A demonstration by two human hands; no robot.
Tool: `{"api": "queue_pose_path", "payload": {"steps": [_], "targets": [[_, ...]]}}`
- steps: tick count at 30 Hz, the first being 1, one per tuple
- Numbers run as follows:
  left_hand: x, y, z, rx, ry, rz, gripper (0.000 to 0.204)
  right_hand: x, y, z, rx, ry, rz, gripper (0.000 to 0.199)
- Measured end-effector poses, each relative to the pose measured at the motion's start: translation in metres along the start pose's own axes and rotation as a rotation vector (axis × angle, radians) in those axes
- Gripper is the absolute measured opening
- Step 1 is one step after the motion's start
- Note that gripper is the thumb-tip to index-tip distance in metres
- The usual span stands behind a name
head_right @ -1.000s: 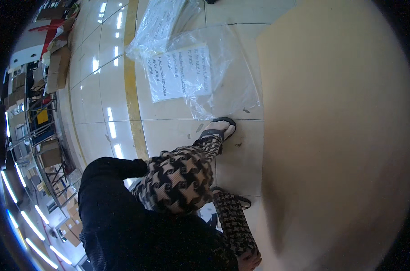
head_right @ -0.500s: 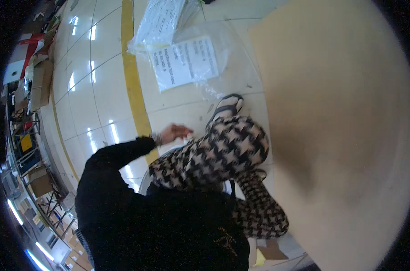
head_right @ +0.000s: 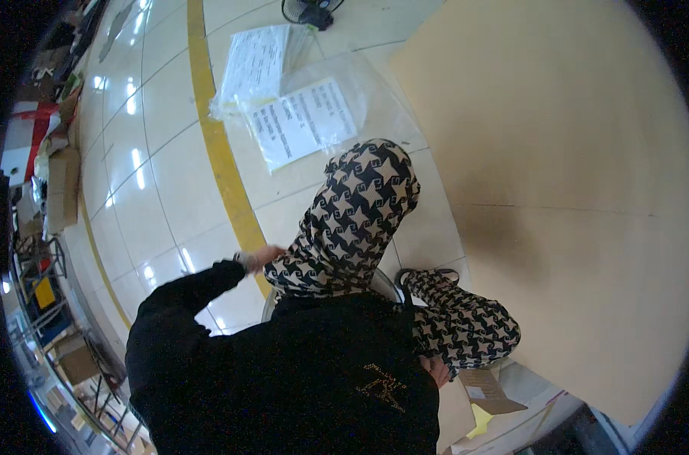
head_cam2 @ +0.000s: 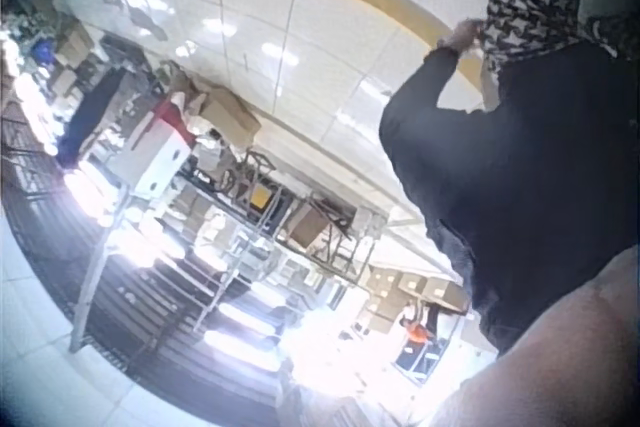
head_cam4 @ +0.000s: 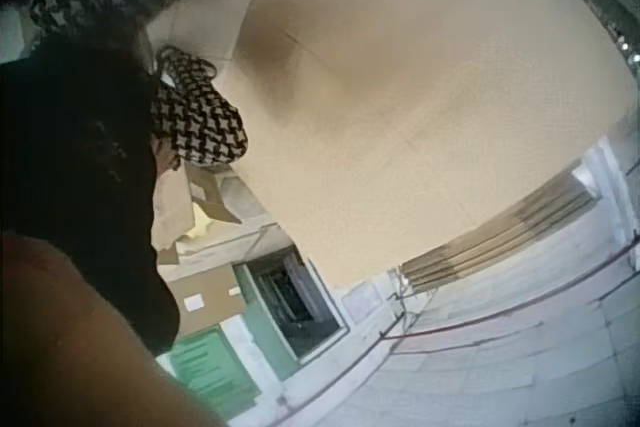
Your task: Labeling cardboard boxes with printed product descriptions and wiping them down.
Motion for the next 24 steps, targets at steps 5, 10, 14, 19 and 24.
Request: {"api": "queue_pose_path", "payload": {"steps": [5, 10, 14, 19, 24], "targets": [[0.048, 0.047, -0.022, 0.231, -0.154, 0.061, 0.032, 0.003, 0.011, 0.02, 0.302, -0.609, 0.346, 0.025], [0.14, 0.073, -0.053, 0.158, -0.613, 0.005, 0.014, -0.038, 0.028, -0.015, 0.275, -0.481, 0.197, 0.015], [0.211, 0.083, -0.059, -0.046, -1.113, -0.018, 0.015, -0.06, 0.021, -0.074, 0.433, -0.6, 0.257, 0.013], [0.316, 0.059, 0.018, -0.155, -0.82, 0.624, 0.03, -0.055, 0.019, -0.111, 0.299, -1.049, 0.506, 0.01], [0.335, 0.044, 0.111, -0.601, -0.928, 0.842, 0.032, -0.048, 0.039, -0.138, 0.43, -0.639, 0.406, 0.009]]}}
Point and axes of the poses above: each hand's wrist, its own y-axis away from the middle knuckle, its own z-axis out of the palm, x = y × z, the point moved 8 cm from there along -y, towards the middle knuckle
